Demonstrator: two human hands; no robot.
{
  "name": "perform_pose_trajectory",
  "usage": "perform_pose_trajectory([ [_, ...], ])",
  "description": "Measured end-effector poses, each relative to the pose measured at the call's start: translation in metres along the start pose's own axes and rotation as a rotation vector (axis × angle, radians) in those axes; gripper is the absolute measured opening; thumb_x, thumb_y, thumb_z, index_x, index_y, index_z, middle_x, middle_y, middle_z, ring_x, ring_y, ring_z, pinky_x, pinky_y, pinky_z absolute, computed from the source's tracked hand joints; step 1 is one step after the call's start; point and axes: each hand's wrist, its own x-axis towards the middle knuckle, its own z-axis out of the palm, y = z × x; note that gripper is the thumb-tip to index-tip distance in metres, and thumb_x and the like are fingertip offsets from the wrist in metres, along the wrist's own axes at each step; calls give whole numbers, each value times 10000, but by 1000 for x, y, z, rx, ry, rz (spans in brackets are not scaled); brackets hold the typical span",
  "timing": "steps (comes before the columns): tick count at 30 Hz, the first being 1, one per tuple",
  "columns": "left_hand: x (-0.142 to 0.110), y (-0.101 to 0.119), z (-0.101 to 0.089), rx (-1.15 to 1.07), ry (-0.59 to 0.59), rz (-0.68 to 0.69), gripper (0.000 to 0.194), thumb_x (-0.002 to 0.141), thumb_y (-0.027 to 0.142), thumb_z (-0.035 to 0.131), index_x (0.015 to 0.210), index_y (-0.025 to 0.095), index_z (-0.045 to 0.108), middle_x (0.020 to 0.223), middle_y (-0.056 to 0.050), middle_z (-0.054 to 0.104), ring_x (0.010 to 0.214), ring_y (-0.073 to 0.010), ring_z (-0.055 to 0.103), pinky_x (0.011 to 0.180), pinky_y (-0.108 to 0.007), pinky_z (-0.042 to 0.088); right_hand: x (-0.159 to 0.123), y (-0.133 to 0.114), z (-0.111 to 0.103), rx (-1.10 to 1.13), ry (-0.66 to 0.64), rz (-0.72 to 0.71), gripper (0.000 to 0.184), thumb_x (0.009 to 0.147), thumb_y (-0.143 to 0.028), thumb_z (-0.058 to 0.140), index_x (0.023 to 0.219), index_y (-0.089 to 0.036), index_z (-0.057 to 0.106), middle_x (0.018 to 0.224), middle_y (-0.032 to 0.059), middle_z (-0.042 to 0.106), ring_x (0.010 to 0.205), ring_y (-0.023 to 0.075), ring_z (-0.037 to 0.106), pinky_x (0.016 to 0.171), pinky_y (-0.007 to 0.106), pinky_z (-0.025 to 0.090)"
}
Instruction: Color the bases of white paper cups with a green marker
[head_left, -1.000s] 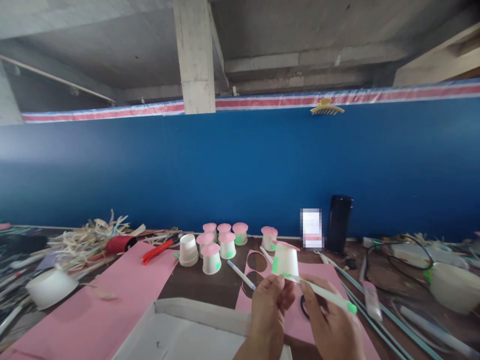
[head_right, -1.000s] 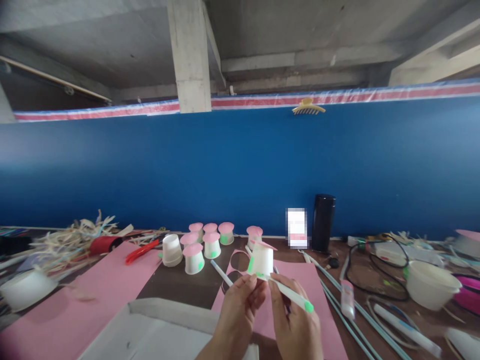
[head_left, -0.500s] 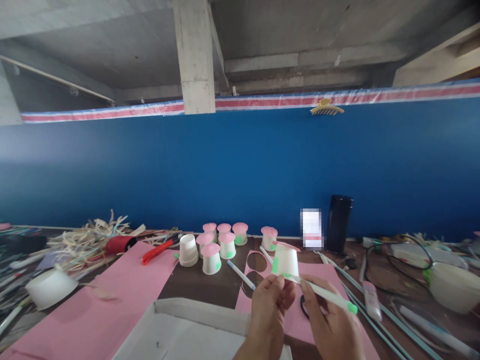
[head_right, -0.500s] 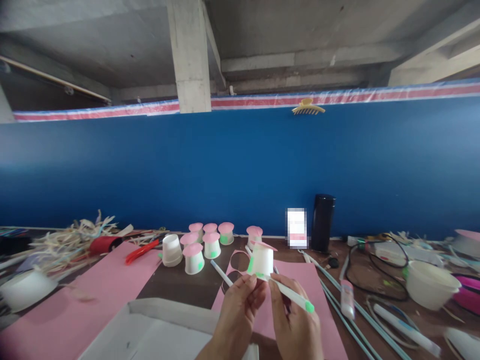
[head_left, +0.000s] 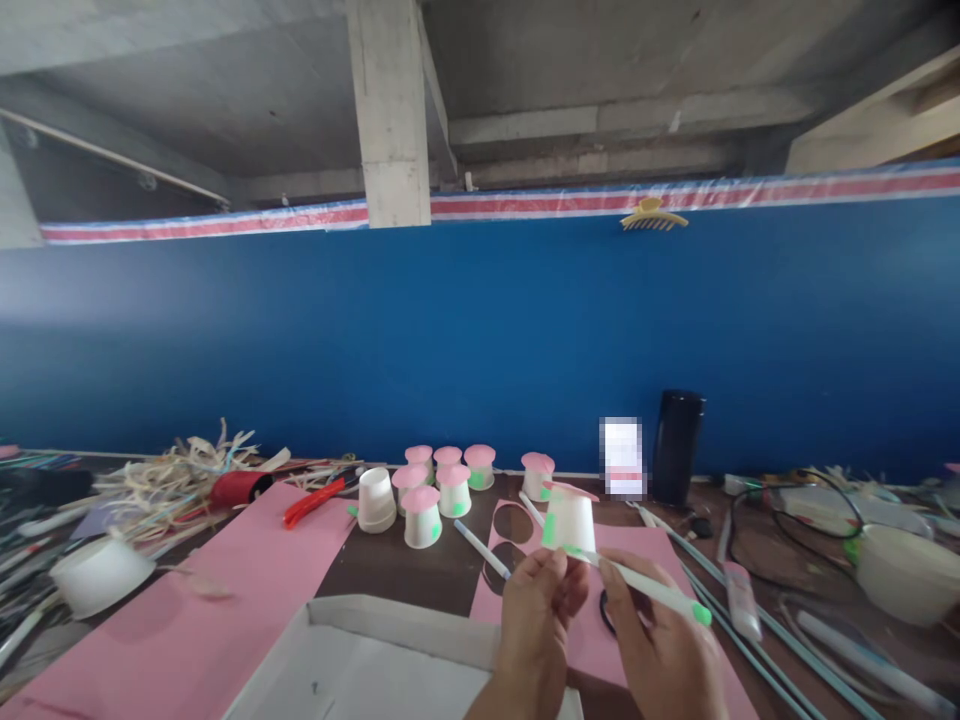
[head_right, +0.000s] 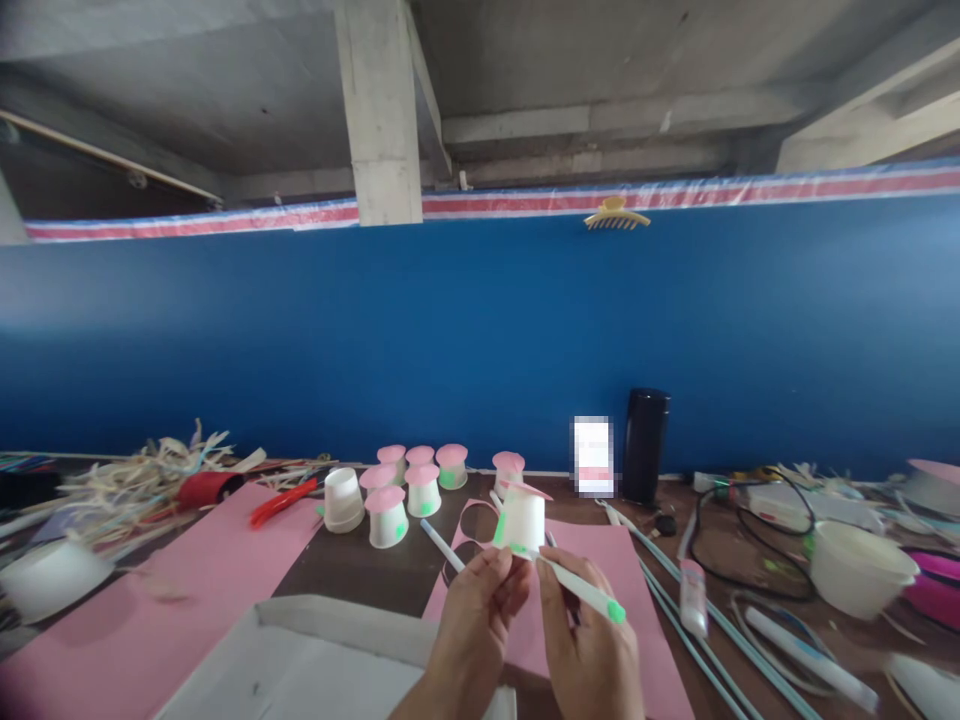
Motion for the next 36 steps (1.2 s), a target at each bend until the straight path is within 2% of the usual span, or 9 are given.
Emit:
perform_pose_trajectory([
  [5, 0, 0, 1, 6, 9, -9, 164, 640, 180, 760, 691, 98, 628, 686, -60, 650, 654, -122, 641, 602, -182, 526, 1, -2, 0, 6, 4, -6, 272, 876, -394, 448, 939, -212, 641, 931, 44, 701, 810, 168, 672, 685, 230, 535],
  [13, 2, -1, 1, -5, 27, -2, 123, 664, 150, 734, 668, 106, 620, 651, -52, 642, 637, -117, 638, 597, -179, 520, 0, 1, -2, -10, -49, 20, 285, 873, -413, 449, 905, -209, 646, 872, 58, 708, 740, 183, 671, 628, 238, 532],
  [28, 1, -2, -3, -11, -12, -1, 174, 651, 191, 754, 711, 107, 614, 708, -54, 645, 682, -126, 641, 632, -200, 523, 1, -3, -2, 15, -1, 20, 305, 882, -415, 429, 922, -203, 644, 899, 64, 706, 786, 188, 672, 686, 261, 536],
  [36, 3, -4, -6, -30, -7, 9, 165, 668, 188, 738, 732, 113, 606, 732, -63, 657, 700, -133, 648, 632, -203, 515, -1, 1, -2, -3, -27, 11, 269, 874, -407, 451, 915, -222, 642, 883, 39, 708, 789, 172, 674, 650, 222, 529],
])
